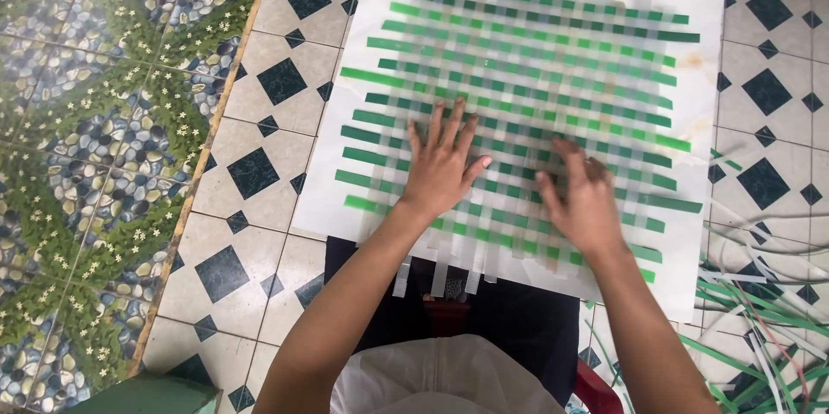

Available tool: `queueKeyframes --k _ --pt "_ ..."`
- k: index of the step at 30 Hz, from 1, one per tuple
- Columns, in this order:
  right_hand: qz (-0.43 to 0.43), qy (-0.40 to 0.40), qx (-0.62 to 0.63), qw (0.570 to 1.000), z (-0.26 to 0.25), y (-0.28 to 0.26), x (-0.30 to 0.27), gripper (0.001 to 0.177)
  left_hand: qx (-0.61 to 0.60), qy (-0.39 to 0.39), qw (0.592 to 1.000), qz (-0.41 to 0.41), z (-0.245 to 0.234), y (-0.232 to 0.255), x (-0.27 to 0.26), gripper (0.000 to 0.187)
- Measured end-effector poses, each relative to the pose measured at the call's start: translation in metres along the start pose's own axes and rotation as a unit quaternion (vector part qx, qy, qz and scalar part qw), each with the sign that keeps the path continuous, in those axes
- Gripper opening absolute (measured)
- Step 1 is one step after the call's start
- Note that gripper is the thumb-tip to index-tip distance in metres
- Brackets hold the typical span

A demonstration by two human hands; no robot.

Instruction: The person is weaving green and white plastic strips together on a white board to create a woven mat.

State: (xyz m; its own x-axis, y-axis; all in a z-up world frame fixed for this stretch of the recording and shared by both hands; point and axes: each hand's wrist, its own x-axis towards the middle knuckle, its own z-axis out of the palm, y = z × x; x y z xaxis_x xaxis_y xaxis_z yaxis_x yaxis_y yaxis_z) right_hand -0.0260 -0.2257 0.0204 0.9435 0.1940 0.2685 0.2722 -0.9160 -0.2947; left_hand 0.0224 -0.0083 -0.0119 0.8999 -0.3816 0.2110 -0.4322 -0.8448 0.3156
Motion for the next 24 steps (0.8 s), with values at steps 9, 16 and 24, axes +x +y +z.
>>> queueKeyframes --k 9,16,24 --pt "-0.008 0.049 -0.047 0.998 0.038 -0.001 -0.017 0.056 -0.019 0.067 0.997 0.029 0.025 -0.015 -0.015 0.063" --pt "-0.004 0.06 -0.072 0.996 0.044 0.003 -0.02 0.048 -0.02 0.103 0.994 0.032 0.024 -0.015 -0.016 0.059" --pt "0.009 0.072 -0.008 0.997 0.038 -0.002 -0.022 0.04 -0.026 0.081 0.996 0.01 0.022 -0.013 -0.019 0.066"
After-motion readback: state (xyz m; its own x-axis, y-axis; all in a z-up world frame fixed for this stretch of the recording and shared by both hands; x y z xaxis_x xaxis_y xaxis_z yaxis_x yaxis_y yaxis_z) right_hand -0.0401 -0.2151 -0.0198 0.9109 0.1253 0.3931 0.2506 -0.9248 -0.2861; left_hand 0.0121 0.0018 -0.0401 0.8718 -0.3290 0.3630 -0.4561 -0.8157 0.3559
